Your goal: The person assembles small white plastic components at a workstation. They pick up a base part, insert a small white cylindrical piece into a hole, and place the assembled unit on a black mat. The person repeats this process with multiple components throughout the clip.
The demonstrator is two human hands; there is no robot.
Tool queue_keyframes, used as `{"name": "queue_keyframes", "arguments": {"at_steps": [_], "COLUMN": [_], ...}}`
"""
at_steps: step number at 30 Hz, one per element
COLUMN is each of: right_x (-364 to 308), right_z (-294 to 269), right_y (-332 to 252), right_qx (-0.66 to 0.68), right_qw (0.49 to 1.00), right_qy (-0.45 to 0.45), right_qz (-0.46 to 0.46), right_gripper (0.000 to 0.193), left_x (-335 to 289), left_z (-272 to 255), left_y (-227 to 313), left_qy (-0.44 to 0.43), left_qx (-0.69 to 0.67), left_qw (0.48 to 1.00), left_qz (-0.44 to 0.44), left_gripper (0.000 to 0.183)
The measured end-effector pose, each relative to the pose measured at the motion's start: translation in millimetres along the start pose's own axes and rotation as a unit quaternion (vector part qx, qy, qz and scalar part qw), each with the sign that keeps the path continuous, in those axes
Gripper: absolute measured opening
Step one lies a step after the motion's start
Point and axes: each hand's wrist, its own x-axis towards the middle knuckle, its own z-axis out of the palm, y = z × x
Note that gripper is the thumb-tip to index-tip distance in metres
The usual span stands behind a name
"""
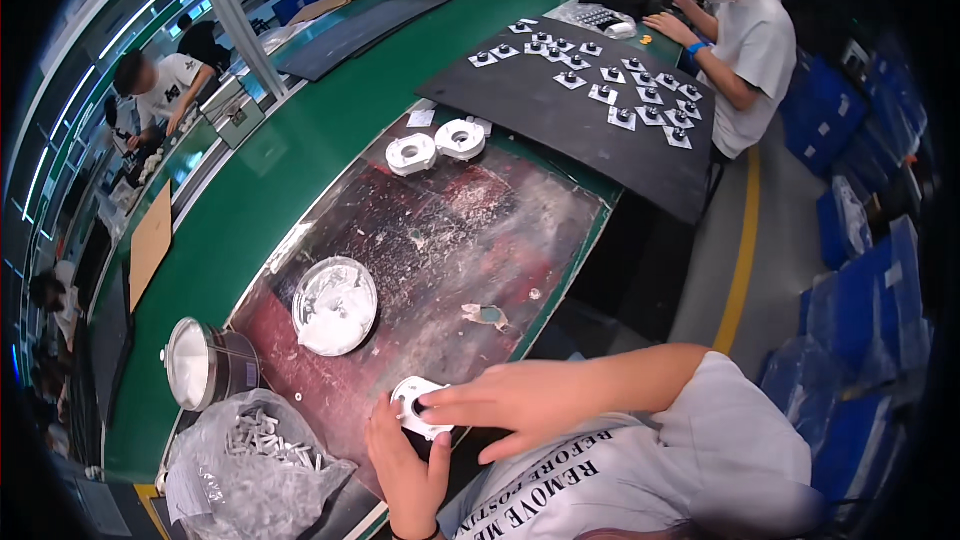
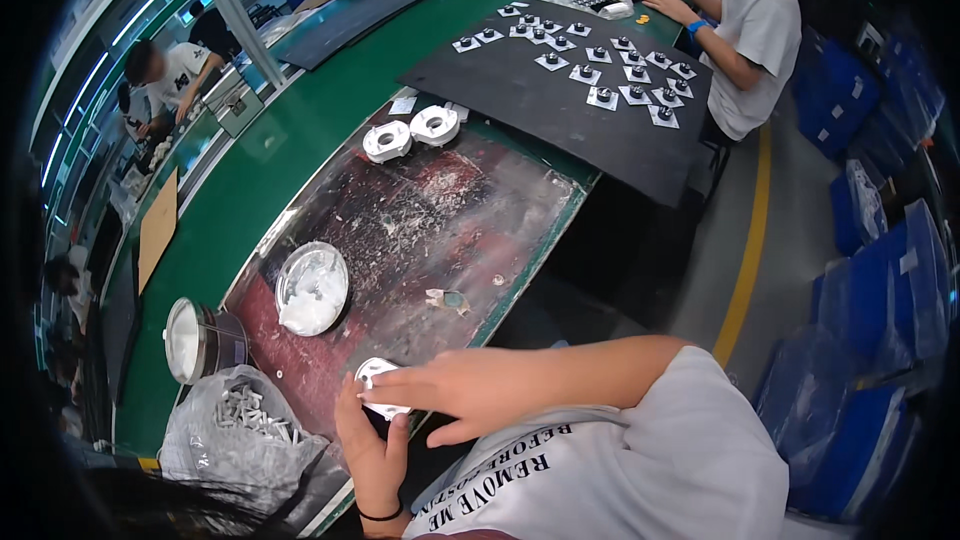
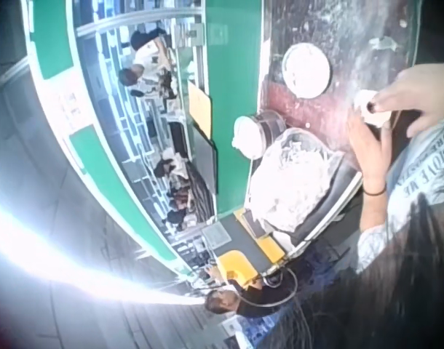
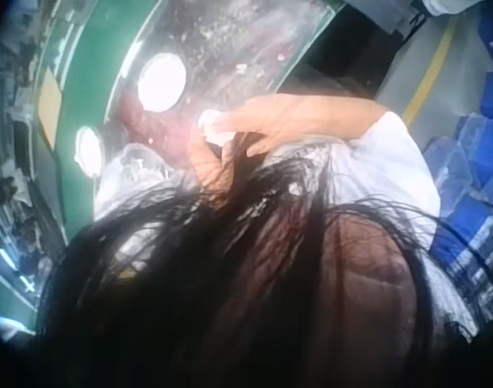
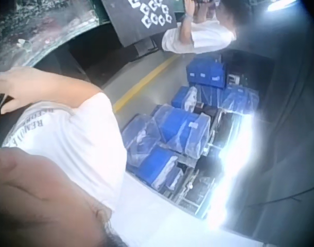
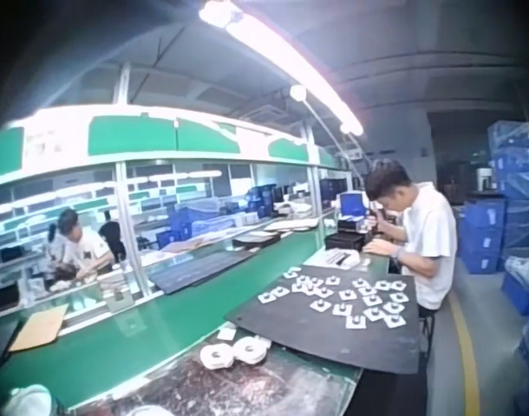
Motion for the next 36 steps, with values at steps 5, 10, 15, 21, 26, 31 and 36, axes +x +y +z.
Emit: {"name": "queue_keyframes", "arguments": {"at_steps": [5, 10, 15, 21, 26, 31, 36], "right_x": [-50.0, -107.8, -129.1, -126.6, -132.7, -131.4, -125.6], "right_z": [-82.2, -150.2, -175.1, -187.6, -190.9, -195.3, -189.7], "right_y": [40.2, 102.9, 147.0, 167.5, 174.2, 176.1, 162.7], "right_qx": [-0.147, -0.33, -0.309, -0.296, -0.283, -0.269, -0.256], "right_qw": [0.956, 0.824, 0.783, 0.753, 0.754, 0.763, 0.775], "right_qy": [0.224, 0.235, 0.137, 0.12, 0.114, 0.119, 0.126], "right_qz": [0.116, 0.396, 0.523, 0.575, 0.581, 0.576, 0.564], "right_gripper": [0.032, 0.049, 0.077, 0.084, 0.084, 0.082, 0.078], "left_x": [-1.9, 1.7, 0.9, -1.9, -0.5, -0.9, 1.1], "left_z": [0.0, -3.3, -3.5, -1.4, -2.3, -0.8, -5.0], "left_y": [-4.1, -5.2, -3.1, -9.0, -7.5, -9.6, -1.2], "left_qy": [-0.001, 0.004, 0.011, 0.024, 0.02, 0.017, 0.015], "left_qx": [0.01, -0.004, -0.005, 0.023, 0.024, 0.028, -0.027], "left_qw": [0.999, 1.0, 1.0, 0.999, 0.999, 0.999, 0.999], "left_qz": [-0.044, -0.025, -0.021, 0.012, 0.004, 0.009, -0.043], "left_gripper": [0.06, 0.064, 0.066, 0.068, 0.066, 0.069, 0.073]}}
